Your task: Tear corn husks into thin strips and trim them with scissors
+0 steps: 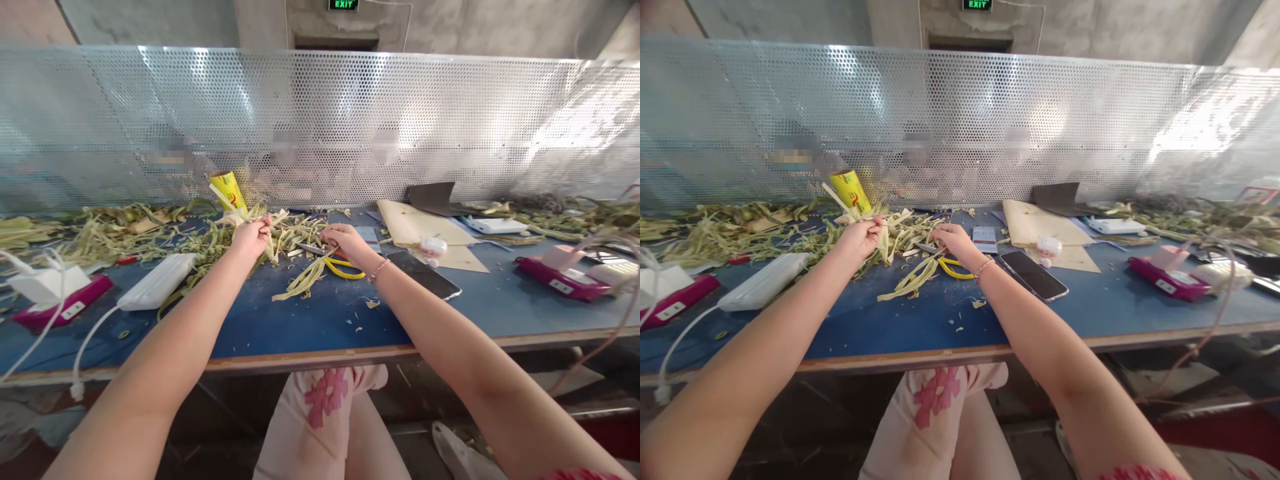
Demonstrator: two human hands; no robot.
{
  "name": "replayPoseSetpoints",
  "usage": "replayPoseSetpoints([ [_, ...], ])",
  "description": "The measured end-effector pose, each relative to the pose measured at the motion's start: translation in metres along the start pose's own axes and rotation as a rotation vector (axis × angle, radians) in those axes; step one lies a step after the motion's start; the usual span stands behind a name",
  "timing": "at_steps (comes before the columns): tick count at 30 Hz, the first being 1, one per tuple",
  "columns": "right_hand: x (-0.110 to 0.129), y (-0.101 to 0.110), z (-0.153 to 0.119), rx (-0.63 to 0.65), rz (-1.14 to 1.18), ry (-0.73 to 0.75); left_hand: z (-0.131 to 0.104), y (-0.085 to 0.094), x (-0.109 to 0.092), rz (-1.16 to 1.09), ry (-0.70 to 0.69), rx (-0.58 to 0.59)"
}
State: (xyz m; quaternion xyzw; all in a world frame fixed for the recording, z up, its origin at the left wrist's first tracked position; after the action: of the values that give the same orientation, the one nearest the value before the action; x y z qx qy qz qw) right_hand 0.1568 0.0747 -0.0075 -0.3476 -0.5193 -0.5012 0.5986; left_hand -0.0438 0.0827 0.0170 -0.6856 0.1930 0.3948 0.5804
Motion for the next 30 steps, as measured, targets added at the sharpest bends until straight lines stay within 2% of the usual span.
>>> replayPoseSetpoints([
  [7, -0.004, 0.018, 0.004, -0.118, -0.081, -0.038, 0.012, 0.014, -0.008, 0.044, -0.043, -0.085],
  [10, -0.004, 0.029, 0.004, -0.213, -0.101, -0.074, 0.015, 0.019, -0.011, 0.027, -0.028, -0.134],
  [13, -0.006, 0.040, 0.007, -0.309, -0.163, -0.044, 0.018, 0.022, -0.012, 0.051, -0.021, -0.166],
  [15, -0.007, 0.041, 0.009, -0.268, -0.196, -0.016, 0.018, 0.023, -0.012, 0.068, -0.021, -0.178],
  [18, -0.009, 0.029, 0.009, -0.058, -0.198, -0.004, 0.020, 0.024, -0.011, 0.121, -0.053, -0.172],
  [20, -0.008, 0.021, 0.007, 0.016, -0.242, 0.010, 0.023, 0.026, -0.012, 0.248, -0.120, -0.149],
  [22, -0.005, 0.015, 0.004, 0.025, -0.404, 0.054, 0.027, 0.029, -0.015, 0.456, -0.224, -0.133],
  [25, 0.002, 0.007, 0.001, 0.009, -0.779, 0.262, 0.031, 0.033, -0.024, 0.847, -0.409, -0.124],
  [28, 0.001, 0.000, 0.000, 0.015, -0.984, 0.377, 0.024, 0.028, -0.036, 1.165, -0.635, -0.131],
  [30, -0.002, -0.002, 0.001, 0.018, -1.008, 0.378, 0.017, 0.019, -0.037, 1.310, -0.648, -0.054],
])
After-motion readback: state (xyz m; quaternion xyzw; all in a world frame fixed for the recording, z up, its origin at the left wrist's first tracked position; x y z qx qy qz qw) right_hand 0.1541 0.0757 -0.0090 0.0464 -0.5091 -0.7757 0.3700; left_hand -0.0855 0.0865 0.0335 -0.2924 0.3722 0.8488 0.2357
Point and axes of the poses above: each hand's wrist, its own z-axis towards the middle knuckle, its own y-axis out of the back of the hand, x = y × z, the point moved 4 cm from there along z, towards the middle knuckle, and after that the axes turned 3 degrees about -z, right-handed, at the moved point
